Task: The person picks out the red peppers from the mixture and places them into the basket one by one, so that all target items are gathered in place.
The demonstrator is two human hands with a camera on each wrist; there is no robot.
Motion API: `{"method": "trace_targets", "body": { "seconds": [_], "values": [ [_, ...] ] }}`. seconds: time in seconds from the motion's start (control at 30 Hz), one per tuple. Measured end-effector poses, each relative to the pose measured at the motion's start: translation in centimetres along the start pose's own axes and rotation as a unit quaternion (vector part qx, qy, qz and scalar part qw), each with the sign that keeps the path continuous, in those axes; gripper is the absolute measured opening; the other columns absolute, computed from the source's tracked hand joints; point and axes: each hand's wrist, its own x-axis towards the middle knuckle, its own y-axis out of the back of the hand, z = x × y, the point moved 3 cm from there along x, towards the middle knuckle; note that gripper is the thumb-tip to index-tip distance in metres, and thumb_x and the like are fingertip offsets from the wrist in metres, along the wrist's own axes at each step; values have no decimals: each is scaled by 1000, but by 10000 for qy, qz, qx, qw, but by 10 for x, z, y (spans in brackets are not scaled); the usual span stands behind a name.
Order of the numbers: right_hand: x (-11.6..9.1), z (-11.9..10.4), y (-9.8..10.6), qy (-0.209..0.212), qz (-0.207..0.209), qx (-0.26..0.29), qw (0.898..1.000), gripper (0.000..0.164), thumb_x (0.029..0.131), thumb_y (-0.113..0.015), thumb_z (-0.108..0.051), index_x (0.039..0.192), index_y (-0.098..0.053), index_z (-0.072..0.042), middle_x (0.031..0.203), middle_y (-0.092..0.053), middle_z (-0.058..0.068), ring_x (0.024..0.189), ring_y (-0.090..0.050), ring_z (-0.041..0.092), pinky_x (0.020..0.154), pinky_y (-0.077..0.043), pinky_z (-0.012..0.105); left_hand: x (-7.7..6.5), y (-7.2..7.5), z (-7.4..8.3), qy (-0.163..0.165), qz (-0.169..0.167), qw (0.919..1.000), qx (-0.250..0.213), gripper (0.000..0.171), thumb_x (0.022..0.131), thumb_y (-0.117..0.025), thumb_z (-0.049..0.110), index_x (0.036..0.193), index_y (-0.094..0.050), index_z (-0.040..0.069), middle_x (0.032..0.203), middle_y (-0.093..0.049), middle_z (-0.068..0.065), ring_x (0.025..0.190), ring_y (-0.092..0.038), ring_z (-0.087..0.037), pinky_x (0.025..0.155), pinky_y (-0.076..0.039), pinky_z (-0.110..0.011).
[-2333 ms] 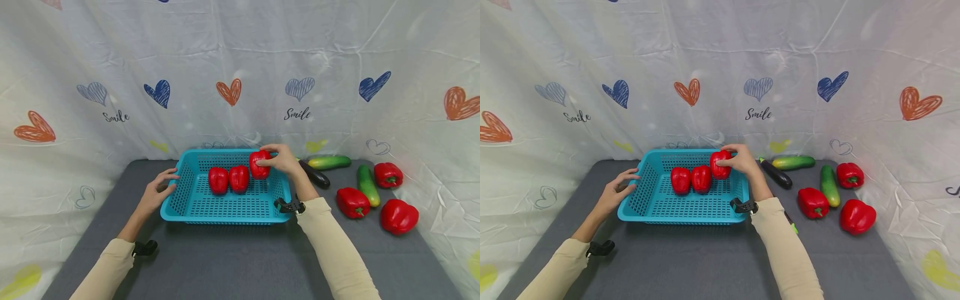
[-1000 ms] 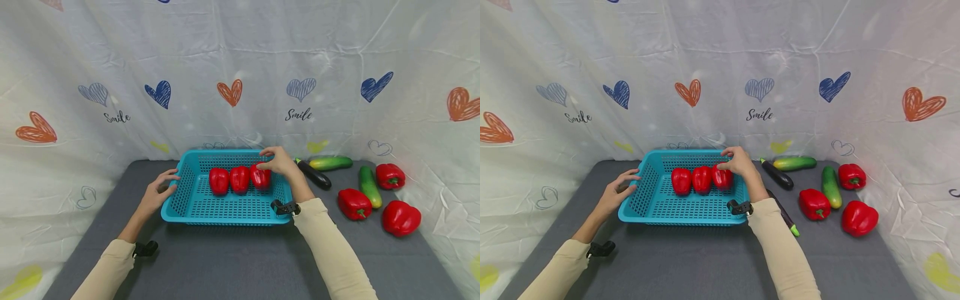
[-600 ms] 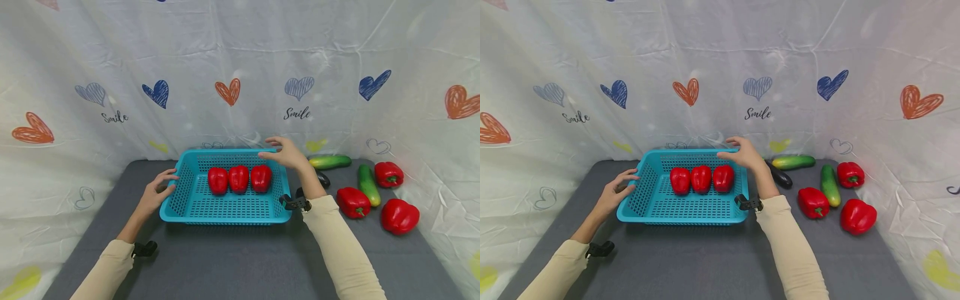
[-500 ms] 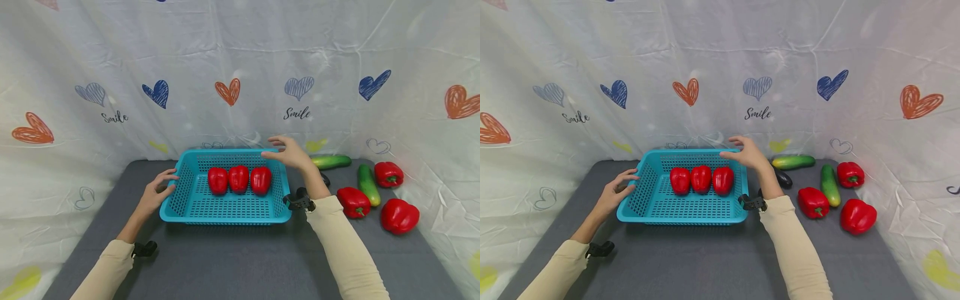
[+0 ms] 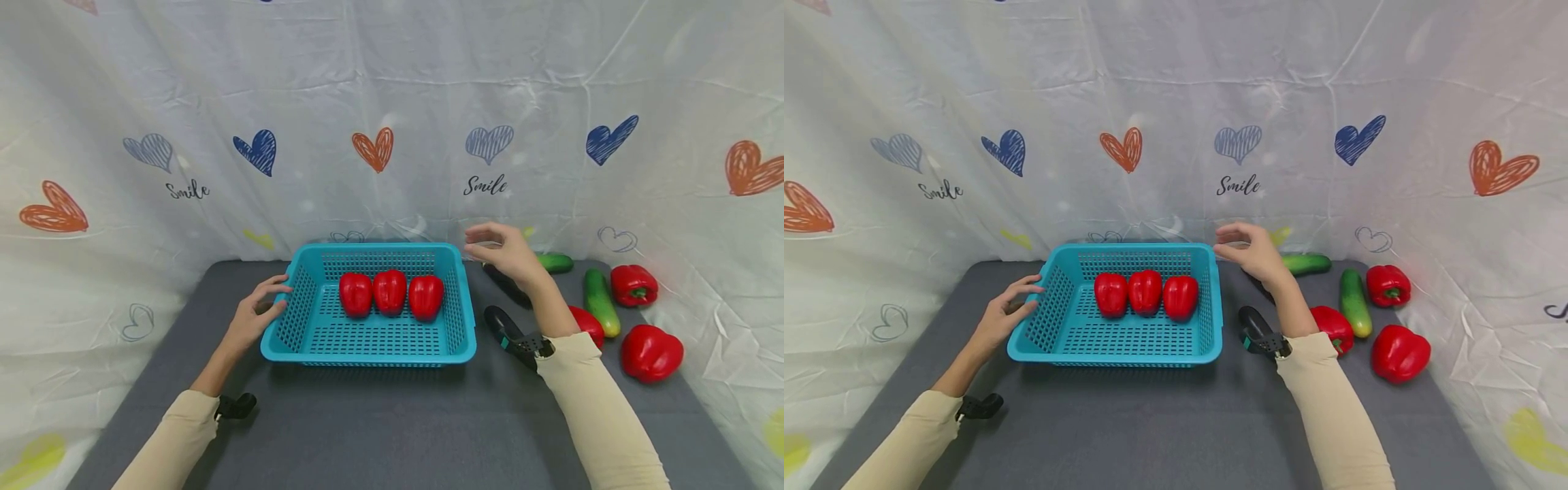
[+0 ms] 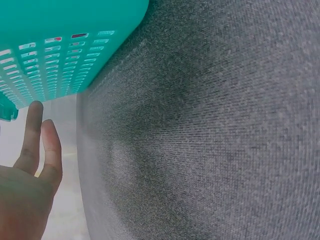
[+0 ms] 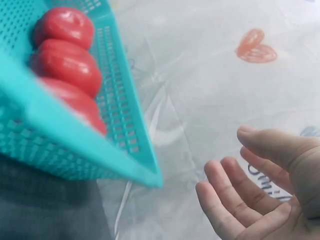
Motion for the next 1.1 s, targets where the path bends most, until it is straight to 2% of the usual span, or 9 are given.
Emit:
{"method": "trace_targets", "body": {
  "seconds": [0.2, 0.5, 0.57, 0.67, 0.8, 0.9, 1.1],
  "values": [
    [-16, 8, 13, -188, 21, 53, 9998, 39, 98, -71, -12, 131, -59, 7, 128, -60, 26, 109, -65, 30, 90, -54, 38, 0, 0, 1, -15, -22, 9999, -98, 29, 103, -58, 0, 132, -61, -4, 155, -39, -17, 132, -45, -22, 94, -44, -31],
    [-38, 17, 33, -499, 45, -35, 9987, 42, 100, -70, -18, 132, -59, 5, 129, -58, 22, 111, -65, 30, 89, -54, 32, 0, 0, 1, 15, 0, 9999, -127, 29, 103, -58, 2, 132, -61, -3, 155, -40, -15, 131, -45, -29, 92, -46, -26],
    [-43, 18, 37, -506, 71, -119, 9986, 41, 100, -70, -19, 132, -59, 5, 127, -59, 21, 109, -66, 28, 89, -54, 32, 0, 0, 0, 14, -13, 9999, -167, 29, 103, -57, 1, 132, -61, -4, 155, -39, -15, 131, -46, -28, 92, -46, -26],
    [-51, 20, 45, -506, 104, -309, 9982, 40, 100, -69, -19, 131, -60, 4, 126, -61, 21, 105, -67, 26, 87, -54, 30, 0, -1, 0, -1, -39, 9998, -213, 29, 104, -57, 1, 132, -60, -6, 156, -38, -16, 131, -46, -19, 92, -45, -26],
    [-61, 23, 56, -571, 149, -437, 9973, 39, 100, -68, -19, 131, -60, 4, 124, -62, 20, 99, -68, 17, 85, -54, 27, 0, -1, -1, -2, -43, 9997, -239, 29, 104, -57, 1, 131, -60, -6, 156, -38, -16, 128, -47, -11, 92, -45, -25],
    [-68, 27, 65, -601, 184, -350, 9974, 40, 100, -69, -20, 131, -60, 4, 122, -63, 15, 97, -69, 12, 84, -55, 26, -1, -1, -1, 4, -25, 9998, -215, 28, 104, -57, 1, 131, -61, -5, 156, -39, -16, 129, -47, -17, 91, -46, -25],
    [-83, 32, 84, -584, 204, -104, 9980, 37, 101, -67, -16, 130, -59, 5, 116, -67, 3, 97, -70, 12, 82, -55, 25, 0, -1, 0, 15, 8, 9999, -149, 28, 104, -57, 2, 131, -61, -4, 155, -39, -14, 131, -45, -32, 91, -45, -24]
  ]
}}
